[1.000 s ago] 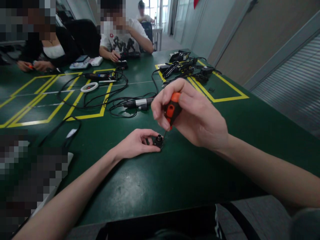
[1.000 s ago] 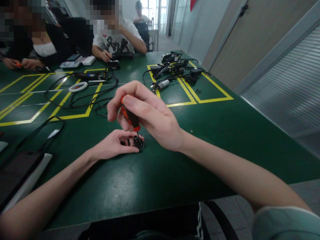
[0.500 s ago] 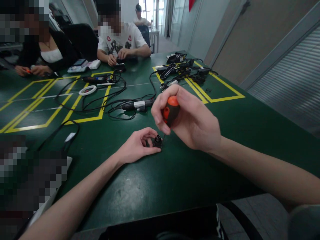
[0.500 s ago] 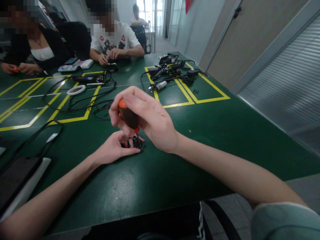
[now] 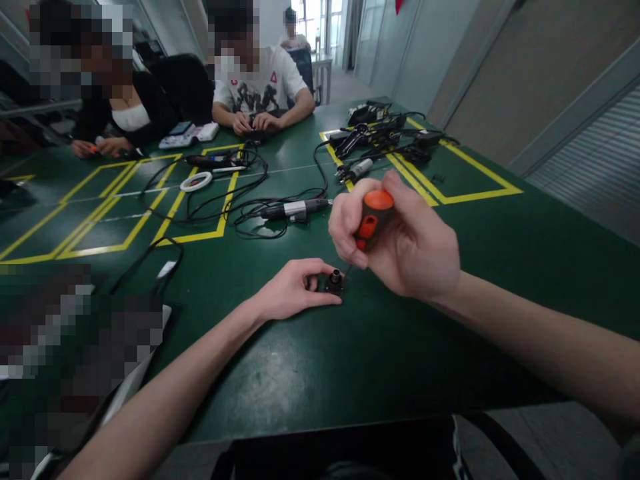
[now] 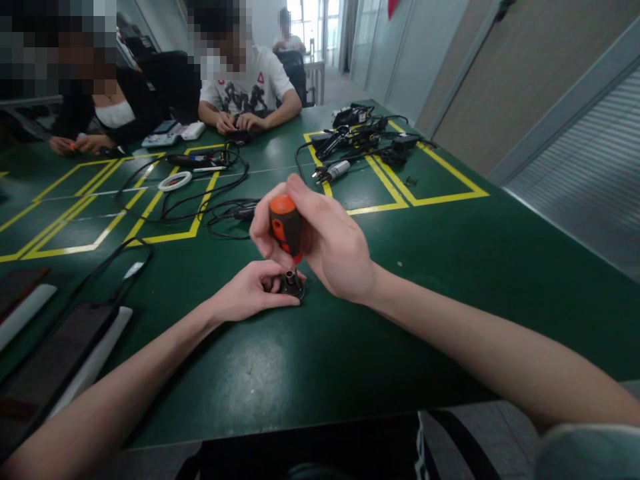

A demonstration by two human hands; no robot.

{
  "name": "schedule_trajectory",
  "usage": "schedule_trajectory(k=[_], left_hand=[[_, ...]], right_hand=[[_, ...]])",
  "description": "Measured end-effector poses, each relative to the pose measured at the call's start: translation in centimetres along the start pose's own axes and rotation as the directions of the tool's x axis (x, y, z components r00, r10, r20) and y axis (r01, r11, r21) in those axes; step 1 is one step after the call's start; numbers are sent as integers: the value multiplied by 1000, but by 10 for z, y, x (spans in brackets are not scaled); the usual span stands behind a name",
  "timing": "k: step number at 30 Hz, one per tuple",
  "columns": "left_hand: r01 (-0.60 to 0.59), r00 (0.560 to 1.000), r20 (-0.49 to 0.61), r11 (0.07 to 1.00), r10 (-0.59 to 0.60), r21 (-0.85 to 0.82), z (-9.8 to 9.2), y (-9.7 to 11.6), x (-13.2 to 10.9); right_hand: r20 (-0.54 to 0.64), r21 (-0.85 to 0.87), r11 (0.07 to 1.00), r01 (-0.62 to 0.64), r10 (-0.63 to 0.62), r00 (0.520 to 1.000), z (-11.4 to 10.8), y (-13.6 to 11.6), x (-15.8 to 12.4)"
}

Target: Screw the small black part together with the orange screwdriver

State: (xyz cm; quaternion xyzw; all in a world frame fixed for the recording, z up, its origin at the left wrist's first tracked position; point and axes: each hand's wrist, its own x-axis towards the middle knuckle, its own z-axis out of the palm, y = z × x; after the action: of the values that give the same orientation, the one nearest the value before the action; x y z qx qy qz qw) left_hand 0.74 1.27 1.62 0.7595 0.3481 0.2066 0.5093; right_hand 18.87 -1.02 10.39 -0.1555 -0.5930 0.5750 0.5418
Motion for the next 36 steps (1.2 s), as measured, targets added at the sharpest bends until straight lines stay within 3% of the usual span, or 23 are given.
schedule_trajectory(k=[4,12,18,22,27,32,36], left_hand=[[-35,999,7,999,35,-1,1,-1,0],[140,988,116,931,-106,-337,-11,-5,4],[201,972,201,878,-123,-434,-19,-1,4],[191,973,204,859,-104,-475,-21,-1,3],[130,980,192,907,-55,-401,-18,-3,2],[58,997,-36,977,-67,-206,-1,-4,-2],[34,997,-60,992,-42,-123,5,-3,-2]], right_hand=[[1,40,999,-14,14,1000,-1,0,0],[23,35,999,-27,26,999,-1,4,0],[45,107,991,-77,73,996,1,1,1],[63,163,986,-37,28,998,0,2,-1],[23,81,997,-4,2,1000,2,6,1],[36,101,994,-52,49,998,3,3,1],[44,120,993,-22,17,999,1,4,0]])
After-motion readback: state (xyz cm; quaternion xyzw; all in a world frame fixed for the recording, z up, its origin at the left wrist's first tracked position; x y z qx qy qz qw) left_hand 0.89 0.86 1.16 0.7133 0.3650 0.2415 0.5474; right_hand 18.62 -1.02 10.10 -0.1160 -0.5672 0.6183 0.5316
